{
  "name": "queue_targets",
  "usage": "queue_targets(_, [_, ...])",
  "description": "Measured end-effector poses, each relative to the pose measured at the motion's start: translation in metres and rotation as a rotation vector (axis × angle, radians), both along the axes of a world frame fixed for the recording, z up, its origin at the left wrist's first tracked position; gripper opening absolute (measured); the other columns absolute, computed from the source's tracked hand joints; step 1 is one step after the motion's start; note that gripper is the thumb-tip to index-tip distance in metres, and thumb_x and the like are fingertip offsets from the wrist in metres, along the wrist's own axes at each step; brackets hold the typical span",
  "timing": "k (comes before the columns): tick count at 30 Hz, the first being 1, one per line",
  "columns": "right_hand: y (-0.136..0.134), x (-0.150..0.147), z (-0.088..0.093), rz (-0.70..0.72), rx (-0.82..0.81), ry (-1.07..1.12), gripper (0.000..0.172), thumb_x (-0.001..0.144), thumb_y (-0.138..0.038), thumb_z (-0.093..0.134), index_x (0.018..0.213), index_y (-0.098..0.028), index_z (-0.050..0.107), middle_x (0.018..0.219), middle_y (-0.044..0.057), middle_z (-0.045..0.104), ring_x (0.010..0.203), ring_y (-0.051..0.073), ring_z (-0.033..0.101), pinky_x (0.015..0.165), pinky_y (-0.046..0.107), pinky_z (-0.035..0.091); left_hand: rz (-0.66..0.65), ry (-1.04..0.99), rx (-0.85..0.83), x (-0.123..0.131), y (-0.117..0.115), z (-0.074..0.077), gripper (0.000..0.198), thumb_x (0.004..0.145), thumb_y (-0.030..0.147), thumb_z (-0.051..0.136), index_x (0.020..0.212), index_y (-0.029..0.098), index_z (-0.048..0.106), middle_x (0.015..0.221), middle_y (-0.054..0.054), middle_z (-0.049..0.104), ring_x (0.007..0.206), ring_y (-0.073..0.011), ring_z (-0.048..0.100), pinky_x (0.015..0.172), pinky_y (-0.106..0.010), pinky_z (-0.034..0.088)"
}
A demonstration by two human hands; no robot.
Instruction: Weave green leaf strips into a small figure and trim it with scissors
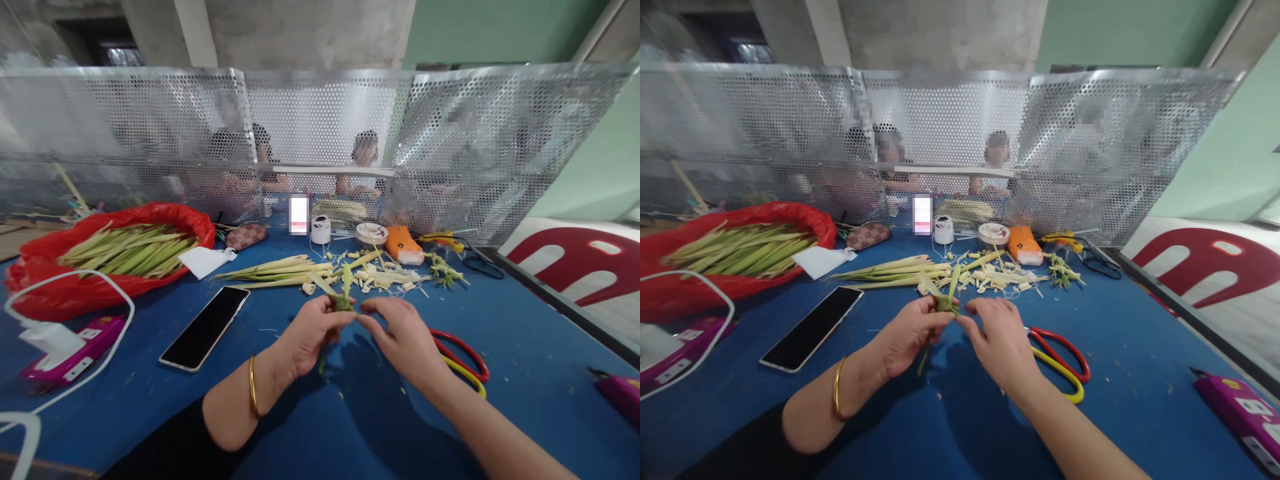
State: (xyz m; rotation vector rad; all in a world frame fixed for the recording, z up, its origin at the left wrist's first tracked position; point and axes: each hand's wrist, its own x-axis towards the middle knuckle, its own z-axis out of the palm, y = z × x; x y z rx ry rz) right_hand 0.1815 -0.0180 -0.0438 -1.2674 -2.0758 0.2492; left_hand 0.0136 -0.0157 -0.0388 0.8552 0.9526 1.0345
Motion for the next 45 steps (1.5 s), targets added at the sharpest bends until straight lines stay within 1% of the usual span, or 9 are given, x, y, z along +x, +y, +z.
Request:
queue_targets(3, [0.002,-0.003,-0.005,0.152,-0.222,0.020,0.030,0.093,-0.028,0.043,0.066,-0.022,0.054,0.063,0.000,0.062,0.063,0.016,0.056,0.067,0.029,0.039,0.048,0.115,0.107,0.006,-0.002,-0.004,0.029,0.065,0.020,0.076,0.092,0.013,0.067,0.072,0.001,0.062,0.053,-0.0057,0.046,0.045,-0.017,0.030])
queue_targets(6, [-0.003,-0.006,-0.008,0.127,-0.202,0.059,0.033,0.092,-0.026,0.043,0.060,-0.022,0.048,0.056,-0.001,0.057,0.057,0.015,0.051,0.058,0.028,0.033,0.096,0.152,0.179,0.010,-0.003,-0.007,0.023,0.067,0.023,0.074,0.087,0.013,0.067,0.074,-0.002,0.066,0.063,-0.0103,0.054,0.055,-0.020,0.039])
queue_targets(11, [-0.011,-0.007,-0.005,0.099,-0.166,-0.005,0.033,0.090,-0.023,0.045,0.057,-0.022,0.044,0.054,0.000,0.055,0.057,0.015,0.049,0.058,0.028,0.030,0.128,0.175,0.142,0.010,-0.002,-0.009,0.019,0.069,0.024,0.072,0.085,0.014,0.069,0.058,0.002,0.059,0.053,-0.0092,0.050,0.054,-0.021,0.038])
queue_targets(18, [-0.014,-0.008,-0.005,0.099,-0.155,-0.015,0.032,0.090,-0.022,0.043,0.058,-0.022,0.042,0.054,0.000,0.054,0.057,0.015,0.047,0.059,0.029,0.031,0.168,0.205,0.121,0.009,0.000,-0.009,0.016,0.069,0.019,0.068,0.083,0.012,0.069,0.054,0.003,0.057,0.047,-0.0072,0.043,0.050,-0.020,0.034])
queue_targets(27, [-0.013,-0.009,-0.004,0.080,-0.142,-0.034,0.032,0.090,-0.022,0.043,0.059,-0.022,0.041,0.056,0.000,0.055,0.061,0.016,0.050,0.065,0.029,0.035,-0.012,0.317,0.195,0.002,0.003,-0.002,0.014,0.071,0.024,0.067,0.079,0.013,0.066,0.060,0.000,0.061,0.050,-0.0098,0.051,0.052,-0.022,0.039])
queue_targets(38, [-0.019,-0.017,-0.015,0.110,-0.034,-0.045,0.027,0.089,-0.017,0.040,0.062,-0.022,0.041,0.061,0.002,0.054,0.063,0.017,0.049,0.069,0.030,0.035,0.205,0.407,0.353,0.009,0.006,-0.026,0.018,0.072,0.017,0.064,0.088,0.017,0.072,0.080,-0.003,0.071,0.077,-0.0172,0.063,0.074,-0.025,0.045])
queue_targets(40, [-0.015,-0.014,-0.013,0.122,-0.092,-0.029,0.027,0.088,-0.020,0.041,0.062,-0.021,0.046,0.061,0.002,0.056,0.064,0.018,0.050,0.069,0.031,0.035,0.179,0.369,0.305,0.008,0.006,-0.025,0.014,0.071,0.019,0.065,0.082,0.015,0.072,0.073,-0.002,0.068,0.069,-0.0148,0.059,0.068,-0.024,0.044])
queue_targets(42, [-0.007,-0.010,-0.008,0.131,-0.265,0.079,0.031,0.089,-0.029,0.043,0.061,-0.020,0.051,0.060,0.001,0.056,0.063,0.017,0.051,0.066,0.031,0.035,0.125,0.307,0.220,0.005,0.007,-0.021,0.013,0.070,0.023,0.068,0.079,0.014,0.072,0.065,0.000,0.063,0.057,-0.0101,0.051,0.058,-0.022,0.039])
queue_targets(45, [0.006,-0.003,-0.003,0.060,-0.613,0.519,0.039,0.083,-0.051,0.052,0.062,-0.019,0.057,0.060,0.000,0.056,0.059,0.015,0.051,0.060,0.028,0.037,0.019,0.201,0.111,0.000,0.007,-0.014,0.021,0.067,0.027,0.072,0.083,0.014,0.072,0.064,0.001,0.059,0.050,-0.0058,0.043,0.050,-0.020,0.031])
